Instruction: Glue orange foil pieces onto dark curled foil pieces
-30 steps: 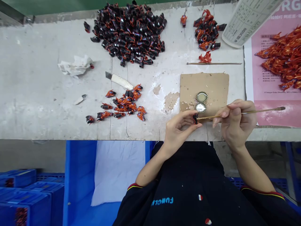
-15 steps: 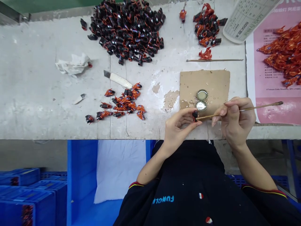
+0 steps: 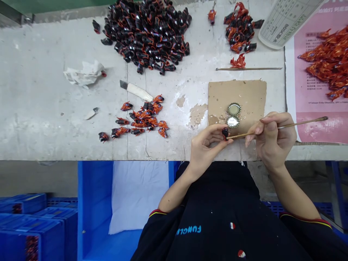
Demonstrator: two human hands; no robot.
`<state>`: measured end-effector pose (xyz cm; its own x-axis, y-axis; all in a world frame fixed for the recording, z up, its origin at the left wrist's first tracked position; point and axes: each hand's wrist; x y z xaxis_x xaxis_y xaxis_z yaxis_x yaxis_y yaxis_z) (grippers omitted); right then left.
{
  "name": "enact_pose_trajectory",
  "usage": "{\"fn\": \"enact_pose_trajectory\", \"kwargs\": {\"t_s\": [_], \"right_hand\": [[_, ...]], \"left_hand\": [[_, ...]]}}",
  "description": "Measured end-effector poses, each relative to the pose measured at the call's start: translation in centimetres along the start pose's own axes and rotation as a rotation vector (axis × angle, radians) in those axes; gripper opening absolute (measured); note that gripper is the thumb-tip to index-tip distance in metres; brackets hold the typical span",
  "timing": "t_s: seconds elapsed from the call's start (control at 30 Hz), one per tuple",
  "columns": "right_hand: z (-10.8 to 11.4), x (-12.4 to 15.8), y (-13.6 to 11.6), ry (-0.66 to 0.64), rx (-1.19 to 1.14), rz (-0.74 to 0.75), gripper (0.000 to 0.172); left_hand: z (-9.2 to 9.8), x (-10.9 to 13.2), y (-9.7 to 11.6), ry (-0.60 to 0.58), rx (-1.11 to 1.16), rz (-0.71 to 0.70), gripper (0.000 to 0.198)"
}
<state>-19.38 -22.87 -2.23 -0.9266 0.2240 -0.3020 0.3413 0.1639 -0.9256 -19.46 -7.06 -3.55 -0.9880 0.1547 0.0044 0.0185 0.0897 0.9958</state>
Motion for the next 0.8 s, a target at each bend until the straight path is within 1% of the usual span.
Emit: {"fn": "enact_pose_trajectory", "kwargs": {"t_s": [0.27, 0.47, 0.63, 0.73, 0.8], "right_hand": [[0.02, -0.03, 0.03, -0.027, 0.052, 0.010, 0.014], [-0.06, -0.01, 0.02, -0.055, -0.056, 0.026, 0.014], [-0.16, -0.06, 0.11, -0.048, -0.086, 0.020, 0.013], [-0.51, 0.02, 0.09, -0.038, -0.068, -0.005, 0.011], [-0.36, 0.08, -0.20, -0.025, -0.051, 0.004, 0.013]], "left_hand": [[-0.05, -0.08, 0.03, -0.002, 0.052, 0.012, 0.031], [-0.05, -0.05, 0.09, 0.005, 0.075, 0.016, 0.032], [-0.05, -0.12, 0.02, 0.015, 0.057, 0.023, 0.031], [0.01, -0.23, 0.15, 0.015, 0.040, 0.036, 0.029], [0.06, -0.29, 0.33, 0.012, 0.041, 0.027, 0.028]]}}
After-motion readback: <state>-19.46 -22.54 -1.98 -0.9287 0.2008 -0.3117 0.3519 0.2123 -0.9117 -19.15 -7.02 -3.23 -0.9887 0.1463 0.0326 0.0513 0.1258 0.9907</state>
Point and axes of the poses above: each hand's wrist, its own x-axis away from the middle knuckle, its own z-axis out of the back of the hand, y = z × x, and after that the axes turned 4 degrees about -x, right-handed
